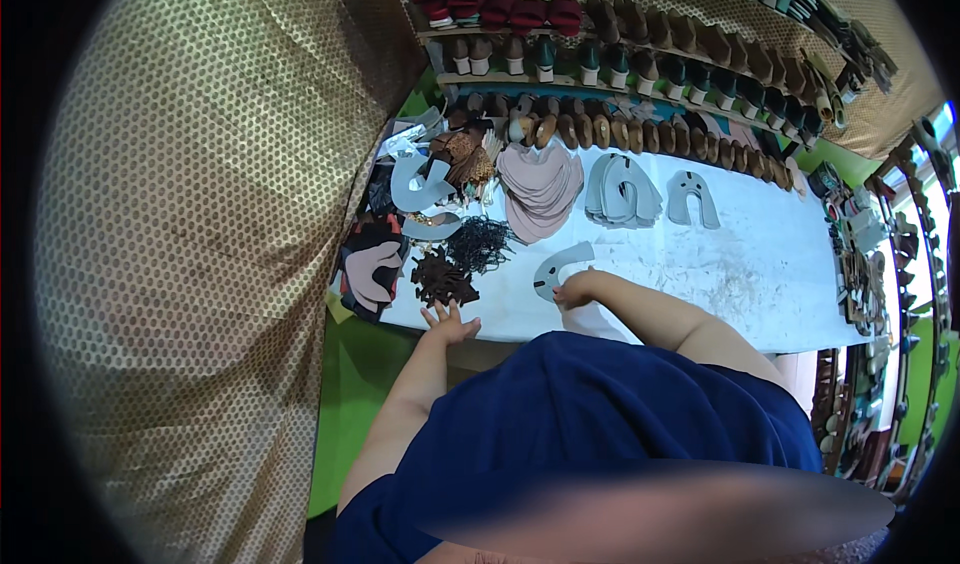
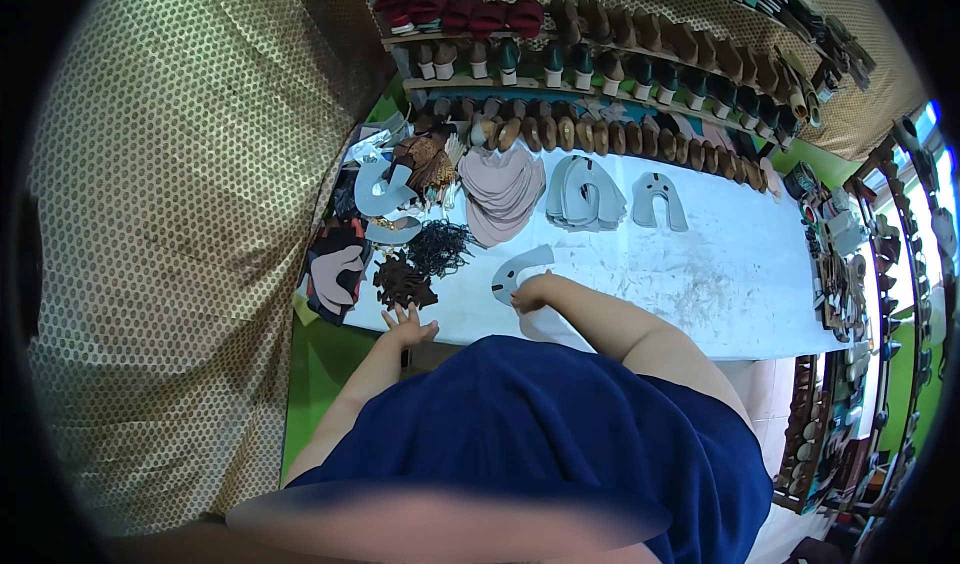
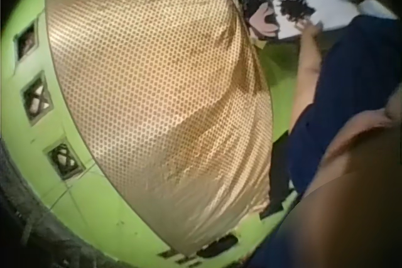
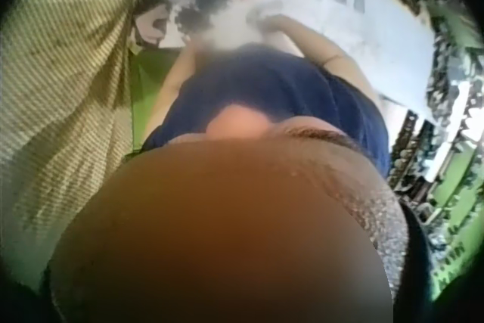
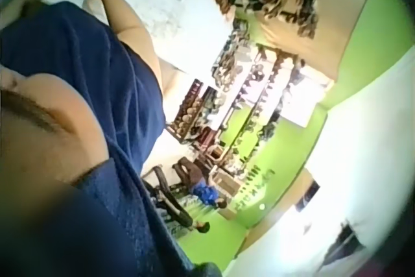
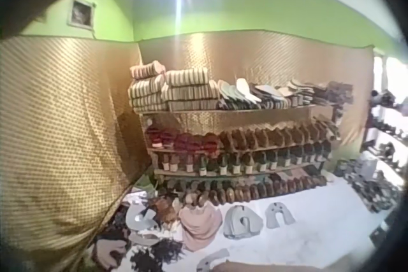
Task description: Apply adhesive or edge finish to shoe upper components on a workbench.
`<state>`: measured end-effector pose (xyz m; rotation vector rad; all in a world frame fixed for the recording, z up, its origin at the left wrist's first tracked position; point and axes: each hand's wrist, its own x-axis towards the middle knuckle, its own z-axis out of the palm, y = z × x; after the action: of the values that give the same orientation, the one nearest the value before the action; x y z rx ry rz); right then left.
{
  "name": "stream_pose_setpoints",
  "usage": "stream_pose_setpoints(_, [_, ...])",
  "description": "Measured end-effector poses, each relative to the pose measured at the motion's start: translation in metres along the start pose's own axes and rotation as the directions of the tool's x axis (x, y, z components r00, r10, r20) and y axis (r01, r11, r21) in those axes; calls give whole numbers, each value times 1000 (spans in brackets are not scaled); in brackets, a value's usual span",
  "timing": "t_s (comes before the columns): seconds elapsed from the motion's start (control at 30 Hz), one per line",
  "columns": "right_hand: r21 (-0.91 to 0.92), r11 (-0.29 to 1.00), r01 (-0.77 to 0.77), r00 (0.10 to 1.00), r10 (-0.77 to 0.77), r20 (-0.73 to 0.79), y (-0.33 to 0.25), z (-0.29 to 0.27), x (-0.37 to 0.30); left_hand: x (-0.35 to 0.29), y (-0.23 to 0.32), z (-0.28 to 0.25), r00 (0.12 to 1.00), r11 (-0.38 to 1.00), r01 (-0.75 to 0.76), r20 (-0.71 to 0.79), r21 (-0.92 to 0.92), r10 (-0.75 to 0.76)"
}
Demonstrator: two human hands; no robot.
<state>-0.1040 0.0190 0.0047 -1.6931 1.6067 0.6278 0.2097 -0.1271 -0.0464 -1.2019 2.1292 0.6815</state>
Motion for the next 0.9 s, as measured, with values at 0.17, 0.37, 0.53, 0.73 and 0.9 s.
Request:
stream_pose_setpoints(0.17, [70, 993, -94, 966, 108, -236, -5, -20, 12, 5, -7, 8, 1000, 1000, 6, -28, -22, -6])
stream_pose_setpoints(0.37, [56, 998, 17, 658, 30, -753, -14, 15, 30, 0, -2, 8, 999, 999, 10, -50, -31, -11])
stream_pose_setpoints(0.53, [31, 999, -45, 785, 54, -617, -13, -12, 30, -8, 0, 6, 996, 998, -3, -92, 60, 8])
stream_pose_setpoints(0.73, [275, 960, 51, 666, 173, -726, 8, 6, 2, -21, 7, -14, 965, 979, -7, -255, 205, 60])
stream_pose_setpoints(0.9, [455, 887, 79, 495, 362, -790, 35, 18, -53, -7, -14, -74, 948, 994, -110, -298, 29, 114])
